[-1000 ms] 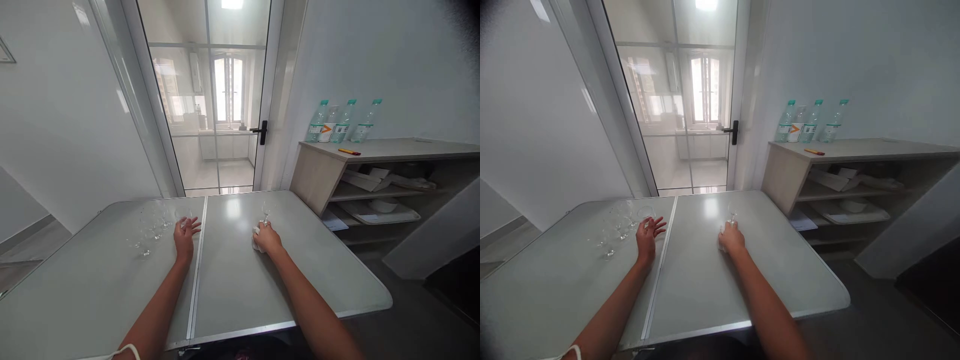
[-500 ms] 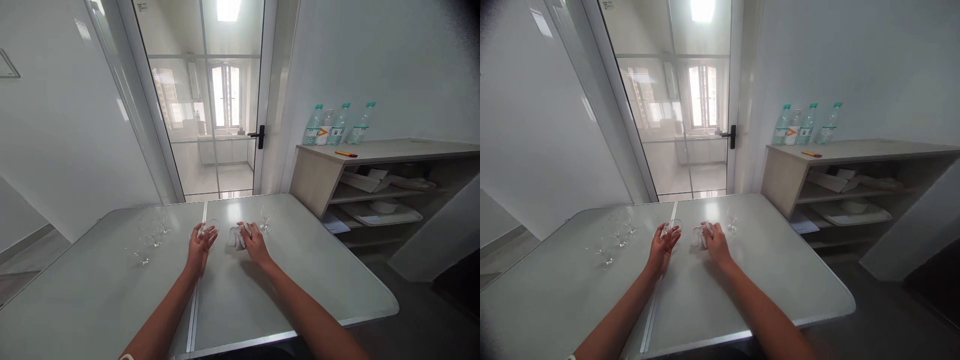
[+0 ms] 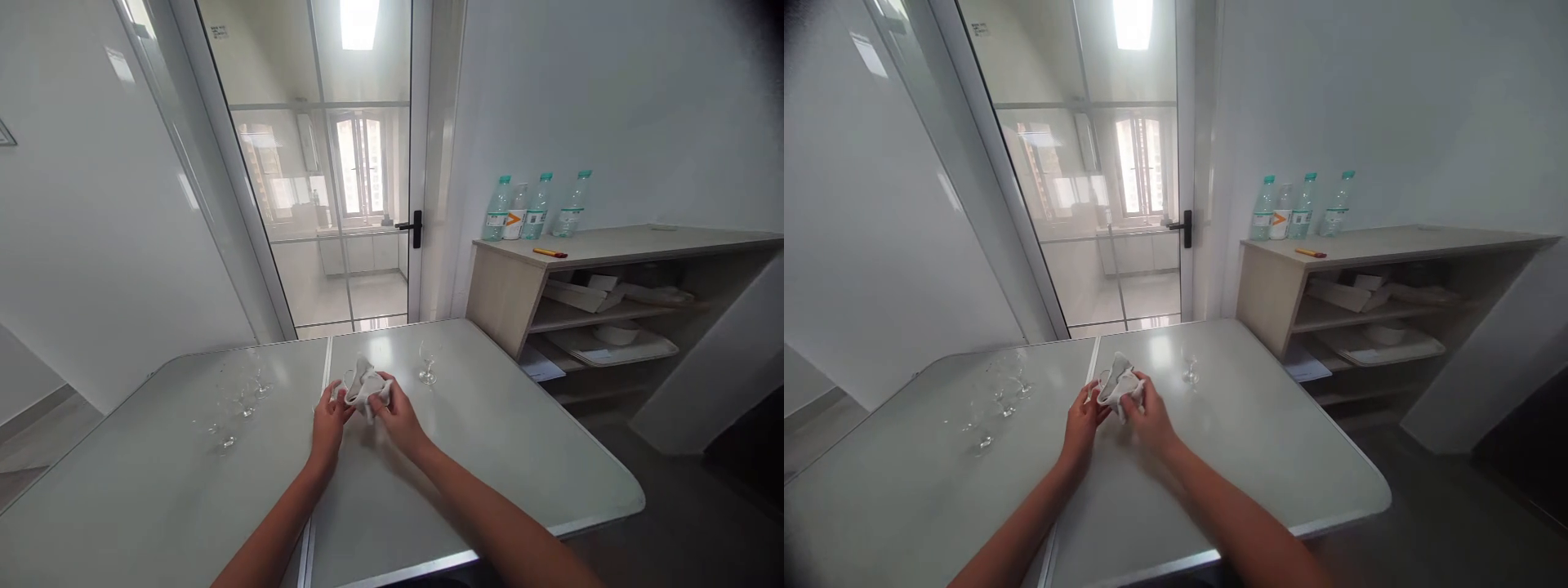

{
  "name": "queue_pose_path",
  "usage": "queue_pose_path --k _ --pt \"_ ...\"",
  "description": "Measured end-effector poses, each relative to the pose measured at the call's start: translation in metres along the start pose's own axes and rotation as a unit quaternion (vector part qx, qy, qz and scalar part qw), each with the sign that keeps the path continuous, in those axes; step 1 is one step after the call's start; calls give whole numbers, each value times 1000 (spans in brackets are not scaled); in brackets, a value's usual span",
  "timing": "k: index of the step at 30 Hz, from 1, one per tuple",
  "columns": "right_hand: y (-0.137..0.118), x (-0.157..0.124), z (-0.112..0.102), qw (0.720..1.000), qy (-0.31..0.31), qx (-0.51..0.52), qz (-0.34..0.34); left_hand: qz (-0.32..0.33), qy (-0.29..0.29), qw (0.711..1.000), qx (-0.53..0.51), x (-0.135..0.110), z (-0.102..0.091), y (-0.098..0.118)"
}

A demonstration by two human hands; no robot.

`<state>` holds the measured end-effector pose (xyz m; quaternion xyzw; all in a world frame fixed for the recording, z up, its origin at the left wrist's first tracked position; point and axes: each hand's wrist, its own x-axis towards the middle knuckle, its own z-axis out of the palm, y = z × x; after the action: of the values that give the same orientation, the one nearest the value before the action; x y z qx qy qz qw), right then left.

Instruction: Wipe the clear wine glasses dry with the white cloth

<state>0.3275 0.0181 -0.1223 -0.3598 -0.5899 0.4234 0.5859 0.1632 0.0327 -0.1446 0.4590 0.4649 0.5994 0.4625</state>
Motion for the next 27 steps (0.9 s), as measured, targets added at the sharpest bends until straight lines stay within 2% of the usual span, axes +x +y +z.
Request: queue_pose_path --k 4,8,10,13,15,18,20,22,23,25,27 --pt "3 -7 4 980 -44 -168 -101 24 -31 996 80 -2 -2 -2" --pt "7 -2 -6 959 -50 -244 -138 1 -102 993 65 -6 -1 -7" --pt "6 1 -15 945 -76 -274 -162 -2 -128 988 91 -6 -1 -9" --pt "5 5 -25 915 -151 -311 -206 2 -129 976 174 -8 -1 -6" --pt "5 6 -28 908 -166 -319 -217 40 -110 950 288 -10 -2 0" --pt "6 6 -27 939 -105 -276 -178 153 -20 865 477 -16 -2 13" --pt "6 6 -25 971 -49 -203 -113 235 28 808 540 -19 0 21" --pt "6 7 -23 992 -22 -113 -56 296 28 773 561 -20 2 26" --pt "5 7 -23 996 -15 -73 -39 305 14 767 564 -20 2 27" --pt "1 8 -25 999 -20 -19 -23 274 -28 779 563 -19 1 28" --pt "-7 8 -31 997 -75 -19 -21 221 -81 805 545 -18 -4 31"
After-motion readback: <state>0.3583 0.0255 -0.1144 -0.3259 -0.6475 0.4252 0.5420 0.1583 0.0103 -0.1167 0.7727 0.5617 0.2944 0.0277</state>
